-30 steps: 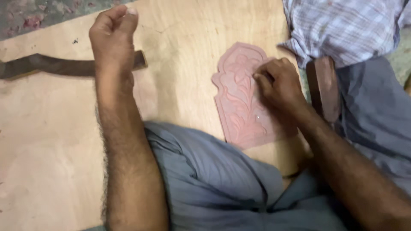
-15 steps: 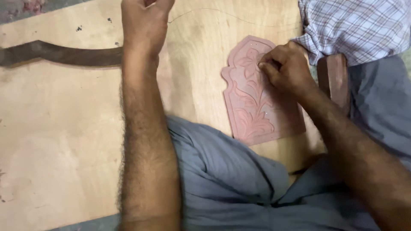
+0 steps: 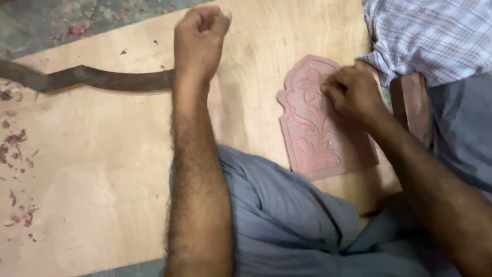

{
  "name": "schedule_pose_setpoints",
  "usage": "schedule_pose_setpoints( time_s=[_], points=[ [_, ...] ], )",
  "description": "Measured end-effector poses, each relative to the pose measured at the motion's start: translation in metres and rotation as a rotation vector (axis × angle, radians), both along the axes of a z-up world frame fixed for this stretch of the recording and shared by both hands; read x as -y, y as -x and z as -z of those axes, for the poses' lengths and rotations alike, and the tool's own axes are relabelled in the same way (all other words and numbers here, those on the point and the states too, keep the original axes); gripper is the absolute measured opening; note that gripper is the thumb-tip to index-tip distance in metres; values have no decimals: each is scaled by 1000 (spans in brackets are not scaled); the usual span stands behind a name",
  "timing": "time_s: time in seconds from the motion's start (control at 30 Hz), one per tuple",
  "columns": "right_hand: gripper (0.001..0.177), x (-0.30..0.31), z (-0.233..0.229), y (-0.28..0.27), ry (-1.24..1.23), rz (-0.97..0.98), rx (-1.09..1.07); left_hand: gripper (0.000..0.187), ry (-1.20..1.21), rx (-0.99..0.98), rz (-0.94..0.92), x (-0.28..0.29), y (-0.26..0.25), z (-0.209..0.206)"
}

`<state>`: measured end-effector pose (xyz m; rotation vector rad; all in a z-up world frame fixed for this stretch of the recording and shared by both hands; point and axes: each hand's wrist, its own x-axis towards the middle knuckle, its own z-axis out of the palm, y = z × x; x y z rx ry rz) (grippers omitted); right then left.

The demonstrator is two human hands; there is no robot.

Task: The person carves a floral design into a piece of wood using a small hand chisel, periodically brushing away wood shavings with a brush and using a wooden mallet for more force.

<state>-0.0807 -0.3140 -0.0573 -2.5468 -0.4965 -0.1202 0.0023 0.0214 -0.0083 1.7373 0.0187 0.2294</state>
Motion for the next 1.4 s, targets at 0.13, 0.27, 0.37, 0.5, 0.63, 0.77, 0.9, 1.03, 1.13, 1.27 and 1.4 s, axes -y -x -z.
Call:
schedule_pose_setpoints(
  time_s=[0.13, 0.27, 0.37, 0.5, 0.63, 0.77, 0.9, 1.03, 1.13, 1.27, 1.4],
  points=[
    [9, 9, 4, 12, 28, 35, -1, 30, 2, -55, 93, 13, 5, -1],
    [8, 1, 2, 9, -39, 22, -15, 35, -106, 34, 67, 10, 5, -5],
    [5, 8, 5, 7, 27, -17, 60, 36, -9, -20, 97, 10, -2, -9],
    [11, 10, 3, 6, -302, 149, -68, 34, -50, 25, 181, 10, 3, -10],
    [16, 13, -8, 21, -440, 413, -371, 36, -25, 3, 147, 0, 3, -5],
    [14, 2, -11, 22, -254, 261, -215, 45, -88, -100, 109, 8, 3, -17],
    [10, -6, -4, 20, 5, 117, 35, 51, -167, -226, 138, 9, 9, -19],
    [9, -3, 0, 36, 20, 132, 91, 39, -60, 56, 169, 8, 2, -7],
    [10, -1, 8, 15, 28, 113, 71, 43, -213, -17, 140, 5, -11, -1],
    [10, 4, 8, 21, 23, 125, 75, 45, -174, 87, 218, 13, -3, 7],
    [12, 1, 11, 15, 19, 93, 78, 46, -239, 34, 139, -1, -8, 19]
  ],
)
